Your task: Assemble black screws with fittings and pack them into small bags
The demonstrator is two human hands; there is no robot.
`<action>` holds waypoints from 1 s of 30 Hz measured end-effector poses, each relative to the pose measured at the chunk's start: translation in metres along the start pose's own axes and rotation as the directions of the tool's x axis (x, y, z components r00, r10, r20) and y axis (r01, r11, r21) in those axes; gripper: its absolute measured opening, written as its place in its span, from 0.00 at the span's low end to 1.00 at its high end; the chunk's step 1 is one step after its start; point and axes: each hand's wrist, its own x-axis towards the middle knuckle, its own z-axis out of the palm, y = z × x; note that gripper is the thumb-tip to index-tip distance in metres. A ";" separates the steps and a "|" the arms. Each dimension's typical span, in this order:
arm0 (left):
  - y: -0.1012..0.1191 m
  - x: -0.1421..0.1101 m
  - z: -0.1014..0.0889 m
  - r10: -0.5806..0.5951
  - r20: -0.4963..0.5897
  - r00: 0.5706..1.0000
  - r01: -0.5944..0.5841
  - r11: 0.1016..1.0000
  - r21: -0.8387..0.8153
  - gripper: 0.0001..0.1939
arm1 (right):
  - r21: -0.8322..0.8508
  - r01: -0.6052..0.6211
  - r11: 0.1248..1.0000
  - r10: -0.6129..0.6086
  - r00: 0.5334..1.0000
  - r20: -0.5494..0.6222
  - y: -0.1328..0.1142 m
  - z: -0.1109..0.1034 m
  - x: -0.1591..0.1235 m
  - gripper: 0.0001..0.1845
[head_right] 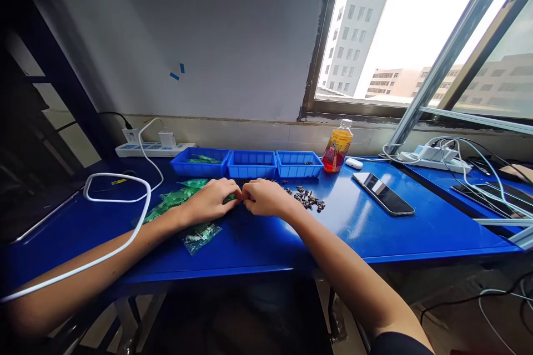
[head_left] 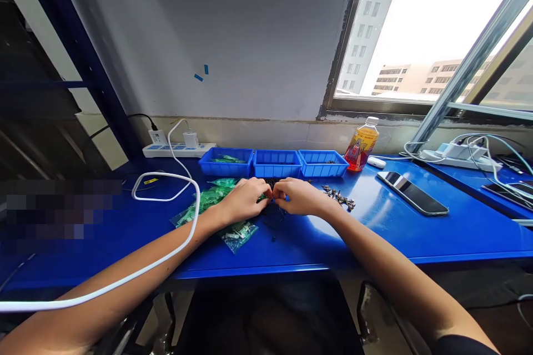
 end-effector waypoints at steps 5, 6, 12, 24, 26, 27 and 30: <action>0.000 0.000 0.001 -0.013 -0.011 1.000 0.013 1.000 0.011 0.08 | -0.077 -0.069 0.995 0.077 0.991 0.110 0.006 -0.004 -0.002 0.08; 0.000 0.000 0.001 -0.016 -0.006 1.000 0.016 1.000 0.014 0.08 | -0.090 -0.074 0.993 0.084 0.990 0.116 0.005 -0.005 -0.002 0.08; 0.000 0.000 -0.001 -0.030 0.026 0.999 0.029 0.999 0.038 0.09 | -0.146 -0.076 0.986 0.094 0.988 0.119 0.000 -0.004 -0.002 0.11; 0.002 0.001 -0.002 -0.046 0.002 0.999 0.046 0.999 0.003 0.09 | -0.055 -0.152 0.987 0.150 0.988 -0.034 0.000 -0.003 0.001 0.07; 0.001 0.002 -0.002 -0.040 -0.013 0.999 0.040 0.999 0.013 0.09 | -0.034 -0.140 0.990 0.139 0.989 -0.046 -0.001 -0.002 0.002 0.07; 0.001 0.002 -0.002 -0.035 -0.023 0.999 0.035 0.999 0.018 0.09 | -0.025 -0.134 0.991 0.133 0.990 -0.049 -0.001 -0.002 0.002 0.07; 0.000 0.001 -0.002 -0.019 -0.053 0.998 0.019 1.000 0.006 0.08 | -0.006 -0.120 0.993 0.120 0.991 -0.054 -0.001 -0.001 0.002 0.07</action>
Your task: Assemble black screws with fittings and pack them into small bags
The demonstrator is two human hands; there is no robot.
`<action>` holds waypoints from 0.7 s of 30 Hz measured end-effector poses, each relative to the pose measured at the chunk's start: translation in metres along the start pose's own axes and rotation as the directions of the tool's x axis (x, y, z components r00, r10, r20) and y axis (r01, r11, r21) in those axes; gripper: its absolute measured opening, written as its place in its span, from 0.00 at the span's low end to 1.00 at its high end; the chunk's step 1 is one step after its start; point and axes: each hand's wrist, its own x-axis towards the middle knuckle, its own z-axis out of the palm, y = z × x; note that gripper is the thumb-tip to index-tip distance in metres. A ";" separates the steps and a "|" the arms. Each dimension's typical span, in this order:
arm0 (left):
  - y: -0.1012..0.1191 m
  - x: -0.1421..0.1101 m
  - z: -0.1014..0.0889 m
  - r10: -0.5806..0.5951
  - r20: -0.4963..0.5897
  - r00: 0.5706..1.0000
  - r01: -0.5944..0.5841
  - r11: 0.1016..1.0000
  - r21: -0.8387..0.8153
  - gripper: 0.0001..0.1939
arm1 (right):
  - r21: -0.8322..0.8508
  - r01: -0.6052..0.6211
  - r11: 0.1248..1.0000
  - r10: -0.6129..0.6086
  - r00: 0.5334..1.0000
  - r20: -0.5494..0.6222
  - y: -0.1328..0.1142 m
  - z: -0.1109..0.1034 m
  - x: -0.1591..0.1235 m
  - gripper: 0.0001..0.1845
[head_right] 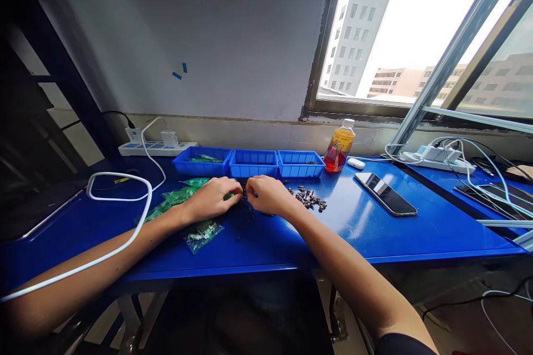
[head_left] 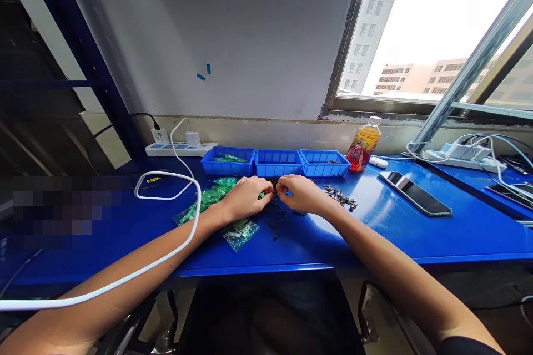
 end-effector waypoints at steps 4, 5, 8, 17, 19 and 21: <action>0.001 -0.001 -0.001 -0.016 -0.037 0.999 0.014 0.998 -0.065 0.09 | 0.040 0.033 0.999 -0.033 0.999 -0.001 0.002 0.000 0.000 0.07; 0.001 -0.001 -0.002 -0.023 -0.042 0.999 0.020 0.997 -0.074 0.09 | 0.055 0.040 0.998 -0.040 0.999 0.004 0.002 0.000 0.000 0.07; 0.002 -0.002 -0.002 -0.034 -0.050 0.998 0.030 0.996 -0.081 0.09 | 0.080 0.051 0.995 -0.053 0.999 0.014 0.002 -0.001 0.000 0.07; -0.001 -0.001 0.002 0.016 -0.049 0.999 -0.022 0.992 -0.123 0.14 | 0.055 0.019 0.998 -0.019 1.000 0.009 0.003 -0.001 0.000 0.07; 0.000 -0.001 0.001 0.001 -0.063 0.998 -0.008 0.993 -0.117 0.14 | 0.073 0.018 0.997 -0.018 1.000 0.001 0.004 -0.002 0.000 0.07; 0.000 -0.001 0.001 -0.015 -0.076 0.997 0.006 0.994 -0.112 0.14 | 0.085 0.015 0.996 -0.014 1.000 -0.008 0.005 -0.002 0.001 0.07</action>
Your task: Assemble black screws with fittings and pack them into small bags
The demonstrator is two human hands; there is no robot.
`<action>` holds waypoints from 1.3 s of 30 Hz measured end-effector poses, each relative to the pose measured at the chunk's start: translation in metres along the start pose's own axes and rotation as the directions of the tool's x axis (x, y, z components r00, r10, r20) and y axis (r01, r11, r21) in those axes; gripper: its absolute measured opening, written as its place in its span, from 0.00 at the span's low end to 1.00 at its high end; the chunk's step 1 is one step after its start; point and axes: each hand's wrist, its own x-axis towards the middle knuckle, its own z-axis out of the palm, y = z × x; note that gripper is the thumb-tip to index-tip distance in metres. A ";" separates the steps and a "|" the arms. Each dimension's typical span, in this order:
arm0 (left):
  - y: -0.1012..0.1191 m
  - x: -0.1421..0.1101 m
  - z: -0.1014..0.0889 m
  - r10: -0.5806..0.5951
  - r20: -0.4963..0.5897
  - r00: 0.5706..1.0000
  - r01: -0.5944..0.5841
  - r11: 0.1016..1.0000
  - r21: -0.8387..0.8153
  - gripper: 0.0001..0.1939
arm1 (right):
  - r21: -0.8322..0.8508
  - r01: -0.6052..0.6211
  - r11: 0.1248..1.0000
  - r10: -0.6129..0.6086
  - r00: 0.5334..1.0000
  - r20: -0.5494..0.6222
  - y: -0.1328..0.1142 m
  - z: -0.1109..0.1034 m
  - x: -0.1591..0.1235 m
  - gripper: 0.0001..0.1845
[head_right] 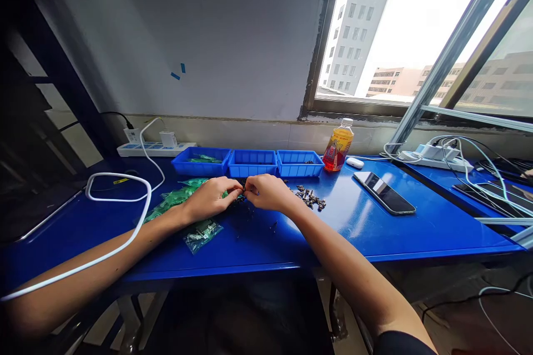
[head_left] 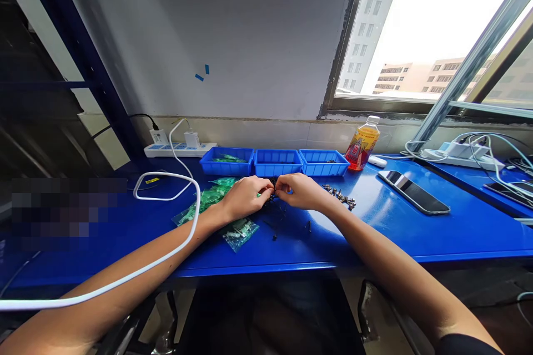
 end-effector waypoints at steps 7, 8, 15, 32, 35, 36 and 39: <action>0.001 0.000 -0.002 -0.048 -0.056 0.997 0.048 0.999 0.005 0.14 | -0.043 -0.070 0.997 0.070 0.997 0.008 0.003 -0.002 0.001 0.07; 0.001 0.000 -0.003 -0.055 -0.058 0.997 0.055 0.998 0.003 0.13 | -0.043 -0.064 0.997 0.065 0.998 0.013 0.003 -0.001 0.001 0.07; 0.003 -0.002 -0.003 -0.081 -0.031 0.996 0.080 0.997 -0.011 0.11 | -0.032 0.006 0.999 -0.005 1.000 0.029 0.001 0.001 0.000 0.07; 0.003 -0.001 0.000 -0.072 -0.022 0.997 0.072 0.997 -0.002 0.07 | -0.018 0.070 0.997 -0.069 0.996 0.059 -0.002 0.001 0.000 0.10; 0.002 -0.001 0.000 -0.065 -0.036 0.997 0.065 0.998 -0.006 0.08 | -0.002 0.078 0.997 -0.078 0.997 0.031 -0.002 0.002 0.000 0.10; 0.001 -0.001 0.001 -0.065 -0.043 0.997 0.065 0.998 -0.005 0.08 | -0.001 0.079 0.997 -0.079 0.997 0.021 -0.002 0.002 0.000 0.10; 0.000 -0.001 0.001 -0.066 -0.059 0.996 0.066 0.998 -0.005 0.09 | -0.009 0.078 0.997 -0.078 0.997 0.004 -0.002 0.002 0.000 0.11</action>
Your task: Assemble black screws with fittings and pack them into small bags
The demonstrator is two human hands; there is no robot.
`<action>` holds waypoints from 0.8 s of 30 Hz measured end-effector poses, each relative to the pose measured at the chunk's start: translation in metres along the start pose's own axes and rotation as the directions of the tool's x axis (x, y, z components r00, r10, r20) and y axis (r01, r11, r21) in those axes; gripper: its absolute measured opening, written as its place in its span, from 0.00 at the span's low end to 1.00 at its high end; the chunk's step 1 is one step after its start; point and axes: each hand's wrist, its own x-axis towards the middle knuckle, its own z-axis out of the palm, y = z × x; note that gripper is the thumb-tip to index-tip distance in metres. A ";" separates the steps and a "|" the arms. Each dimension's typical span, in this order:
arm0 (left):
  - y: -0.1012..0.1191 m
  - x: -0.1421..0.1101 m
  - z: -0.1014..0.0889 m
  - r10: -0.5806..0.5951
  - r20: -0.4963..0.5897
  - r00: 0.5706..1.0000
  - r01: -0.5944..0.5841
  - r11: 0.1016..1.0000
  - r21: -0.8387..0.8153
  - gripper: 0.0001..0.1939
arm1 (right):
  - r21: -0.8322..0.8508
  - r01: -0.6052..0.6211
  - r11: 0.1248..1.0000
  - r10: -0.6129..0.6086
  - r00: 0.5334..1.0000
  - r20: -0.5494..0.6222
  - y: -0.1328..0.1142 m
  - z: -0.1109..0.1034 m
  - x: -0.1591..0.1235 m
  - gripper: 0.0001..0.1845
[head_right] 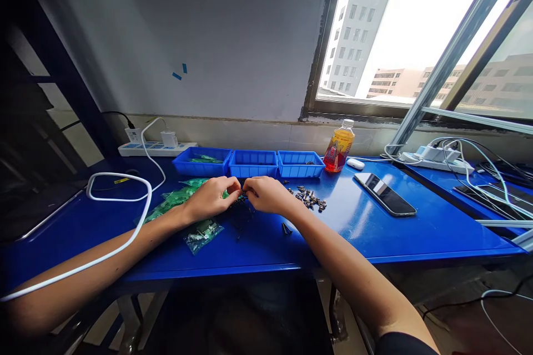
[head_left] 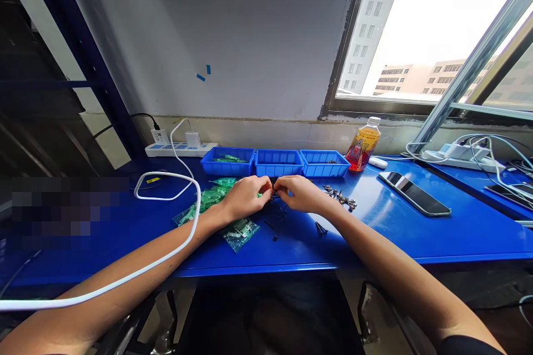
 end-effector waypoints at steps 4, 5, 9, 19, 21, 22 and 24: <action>0.000 0.000 0.000 0.007 -0.006 1.000 -0.007 1.000 -0.012 0.09 | -0.009 0.010 1.000 -0.010 1.000 0.004 0.002 0.001 0.000 0.13; 0.000 0.000 0.000 0.010 -0.005 1.000 -0.010 1.000 -0.016 0.09 | -0.011 0.015 1.000 -0.015 1.000 0.005 0.002 0.001 0.001 0.13; 0.001 0.000 -0.001 0.022 -0.004 1.000 -0.022 1.000 -0.022 0.09 | -0.017 0.031 0.999 -0.031 1.000 0.000 0.003 0.001 0.001 0.13; 0.001 0.000 -0.003 0.012 -0.021 1.000 -0.012 1.000 -0.018 0.09 | -0.053 -0.052 0.997 0.052 0.999 -0.003 -0.003 0.000 0.000 0.13; 0.000 0.000 -0.003 0.008 -0.013 1.000 -0.008 1.000 -0.020 0.09 | -0.056 -0.033 0.998 0.033 0.999 -0.006 -0.003 0.001 0.000 0.13; 0.000 0.000 -0.003 0.006 -0.005 1.000 -0.006 1.000 -0.021 0.09 | -0.056 -0.022 0.998 0.022 1.000 -0.006 -0.002 0.001 0.000 0.13; 0.000 0.000 -0.003 0.003 0.017 1.000 -0.003 1.000 -0.015 0.09 | -0.052 -0.008 0.999 0.008 1.000 -0.001 -0.002 0.002 0.000 0.13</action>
